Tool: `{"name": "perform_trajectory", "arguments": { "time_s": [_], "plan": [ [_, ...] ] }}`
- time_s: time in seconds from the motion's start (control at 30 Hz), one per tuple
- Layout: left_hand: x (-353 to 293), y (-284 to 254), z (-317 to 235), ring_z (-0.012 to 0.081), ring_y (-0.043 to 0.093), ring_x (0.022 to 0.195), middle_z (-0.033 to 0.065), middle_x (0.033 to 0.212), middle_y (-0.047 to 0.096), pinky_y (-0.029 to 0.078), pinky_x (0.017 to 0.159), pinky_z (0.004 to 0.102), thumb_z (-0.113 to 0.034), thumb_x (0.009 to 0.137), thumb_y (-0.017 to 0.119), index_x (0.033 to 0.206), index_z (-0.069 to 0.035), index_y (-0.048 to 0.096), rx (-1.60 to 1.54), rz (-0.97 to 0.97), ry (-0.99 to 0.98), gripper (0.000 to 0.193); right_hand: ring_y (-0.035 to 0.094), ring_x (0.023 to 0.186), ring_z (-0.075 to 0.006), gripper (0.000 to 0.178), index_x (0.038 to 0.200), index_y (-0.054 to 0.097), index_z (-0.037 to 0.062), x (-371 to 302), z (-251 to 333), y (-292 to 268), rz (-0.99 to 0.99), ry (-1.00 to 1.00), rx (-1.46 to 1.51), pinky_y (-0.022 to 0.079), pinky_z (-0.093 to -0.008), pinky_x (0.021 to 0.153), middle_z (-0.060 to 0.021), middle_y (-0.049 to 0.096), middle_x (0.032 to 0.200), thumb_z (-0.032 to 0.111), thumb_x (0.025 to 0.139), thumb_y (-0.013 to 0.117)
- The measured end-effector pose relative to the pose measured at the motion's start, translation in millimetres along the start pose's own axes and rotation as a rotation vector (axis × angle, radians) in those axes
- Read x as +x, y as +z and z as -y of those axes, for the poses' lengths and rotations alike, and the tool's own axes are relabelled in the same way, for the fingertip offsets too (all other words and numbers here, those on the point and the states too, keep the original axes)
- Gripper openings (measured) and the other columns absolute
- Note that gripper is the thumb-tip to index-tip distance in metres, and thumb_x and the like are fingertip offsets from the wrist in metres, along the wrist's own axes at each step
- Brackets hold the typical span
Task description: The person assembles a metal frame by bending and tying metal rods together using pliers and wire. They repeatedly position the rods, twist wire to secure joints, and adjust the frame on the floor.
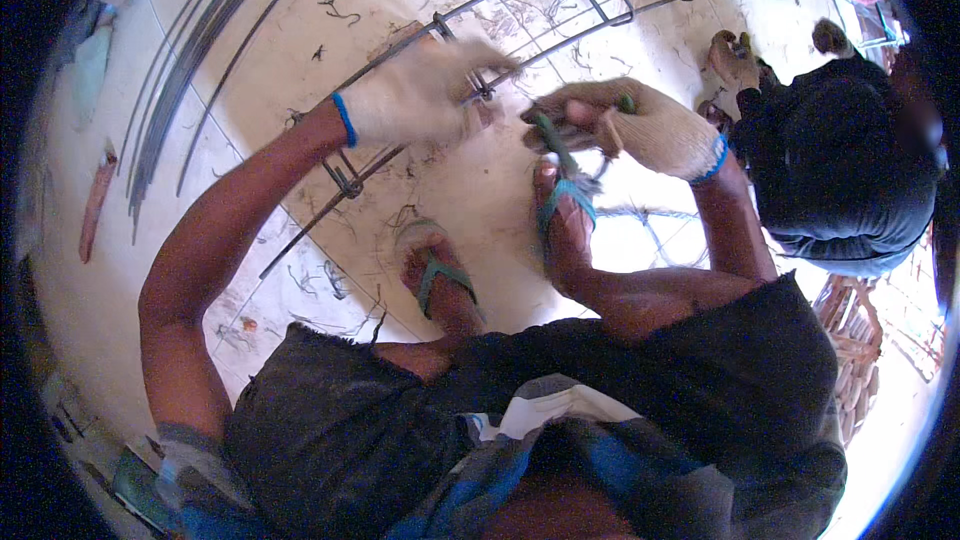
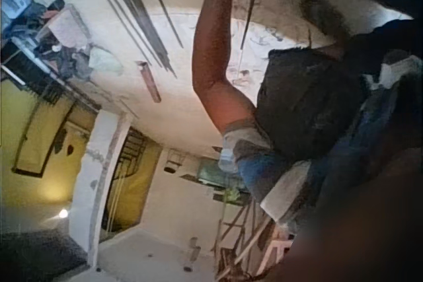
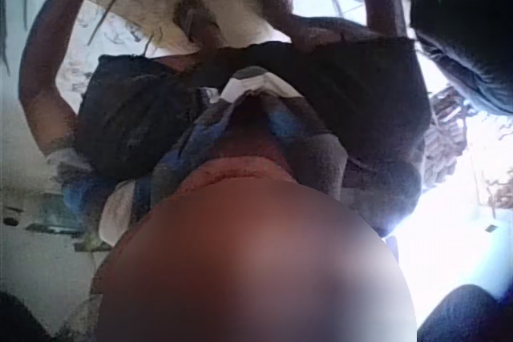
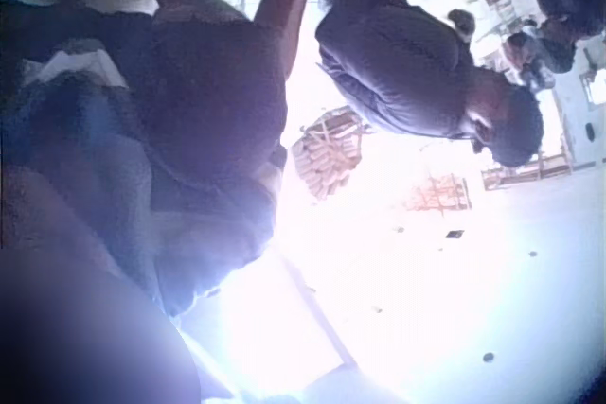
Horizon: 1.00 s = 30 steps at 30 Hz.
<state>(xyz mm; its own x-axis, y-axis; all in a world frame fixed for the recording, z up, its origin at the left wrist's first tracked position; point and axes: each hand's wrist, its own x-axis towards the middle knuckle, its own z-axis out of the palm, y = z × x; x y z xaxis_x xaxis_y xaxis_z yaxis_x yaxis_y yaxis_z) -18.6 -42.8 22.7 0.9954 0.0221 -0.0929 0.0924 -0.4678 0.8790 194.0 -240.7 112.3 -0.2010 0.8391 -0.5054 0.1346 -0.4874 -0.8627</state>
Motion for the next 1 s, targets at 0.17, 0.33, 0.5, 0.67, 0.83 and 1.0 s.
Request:
{"name": "perform_trajectory", "arguments": {
  "time_s": [0.17, 0.33, 0.5, 0.67, 0.83, 1.0],
  "plan": [
    [20.6, -68.2, 81.7, 0.0257, 0.067, 0.121, 0.0146, 0.134, 0.069, 0.052, 0.107, 0.0359, -0.027, 0.107, 0.059, 0.142, -0.003, 0.060, 0.136, -0.245, -0.097, 0.042, 0.068, 0.118, -0.0205, 0.045, 0.149, 0.056, -0.0013, -45.4, -52.0, -12.1, -0.049, 0.172, 0.146, 0.052, -0.0335, 0.107, -0.0144, 0.067, 0.140, 0.019, 0.110, 0.049],
    [33.5, -66.8, 151.8, 0.0190, 0.048, 0.143, 0.0066, 0.154, 0.056, 0.034, 0.122, 0.0329, -0.059, 0.108, 0.051, 0.158, -0.005, 0.047, -0.077, 0.042, -0.155, 0.073, 0.073, 0.107, -0.0238, 0.048, 0.149, 0.056, 0.0002, -75.4, -94.7, -21.0, -0.204, 0.351, 0.322, 0.060, -0.0384, 0.096, -0.0172, 0.070, 0.129, 0.027, 0.110, 0.048],
    [28.4, -46.4, 156.5, 0.0226, 0.054, 0.140, 0.0151, 0.145, 0.064, 0.040, 0.119, 0.0346, -0.045, 0.111, 0.050, 0.148, 0.000, 0.056, -0.072, -0.068, -0.241, 0.059, 0.075, 0.096, -0.0282, 0.061, 0.144, 0.059, 0.0015, -103.1, -123.2, -6.9, -0.144, 0.642, 0.348, 0.063, -0.0403, 0.086, -0.0199, 0.073, 0.114, 0.051, 0.110, 0.047],
    [43.5, -40.6, 157.6, 0.0226, 0.060, 0.125, 0.0143, 0.133, 0.068, 0.044, 0.110, 0.0351, -0.052, 0.111, 0.047, 0.138, 0.003, 0.062, -0.031, -0.064, -0.225, 0.063, 0.076, 0.101, -0.0278, 0.056, 0.137, 0.065, 0.0049, -148.7, -205.4, 34.8, -0.003, 0.946, 0.262, 0.062, -0.0430, 0.092, -0.0196, 0.076, 0.114, 0.050, 0.109, 0.048],
    [47.3, -47.6, 171.7, 0.0212, 0.061, 0.120, 0.0120, 0.125, 0.070, 0.045, 0.108, 0.0351, -0.054, 0.112, 0.045, 0.133, 0.001, 0.064, 0.043, -0.050, -0.268, 0.062, 0.075, 0.098, -0.0276, 0.056, 0.134, 0.067, 0.0051, -173.6, -271.0, 64.2, 0.077, 1.040, 0.197, 0.062, -0.0433, 0.092, -0.0182, 0.076, 0.111, 0.051, 0.108, 0.050],
    [41.8, -42.0, 166.9, 0.0195, 0.059, 0.126, 0.0084, 0.129, 0.069, 0.044, 0.111, 0.0358, -0.053, 0.112, 0.046, 0.134, 0.000, 0.063, 0.081, -0.045, -0.282, 0.060, 0.075, 0.096, -0.0274, 0.056, 0.132, 0.069, 0.0053, -198.4, -299.9, 57.0, 0.051, 1.077, 0.164, 0.061, -0.0437, 0.091, -0.0168, 0.076, 0.108, 0.052, 0.107, 0.052]
  ]
}}
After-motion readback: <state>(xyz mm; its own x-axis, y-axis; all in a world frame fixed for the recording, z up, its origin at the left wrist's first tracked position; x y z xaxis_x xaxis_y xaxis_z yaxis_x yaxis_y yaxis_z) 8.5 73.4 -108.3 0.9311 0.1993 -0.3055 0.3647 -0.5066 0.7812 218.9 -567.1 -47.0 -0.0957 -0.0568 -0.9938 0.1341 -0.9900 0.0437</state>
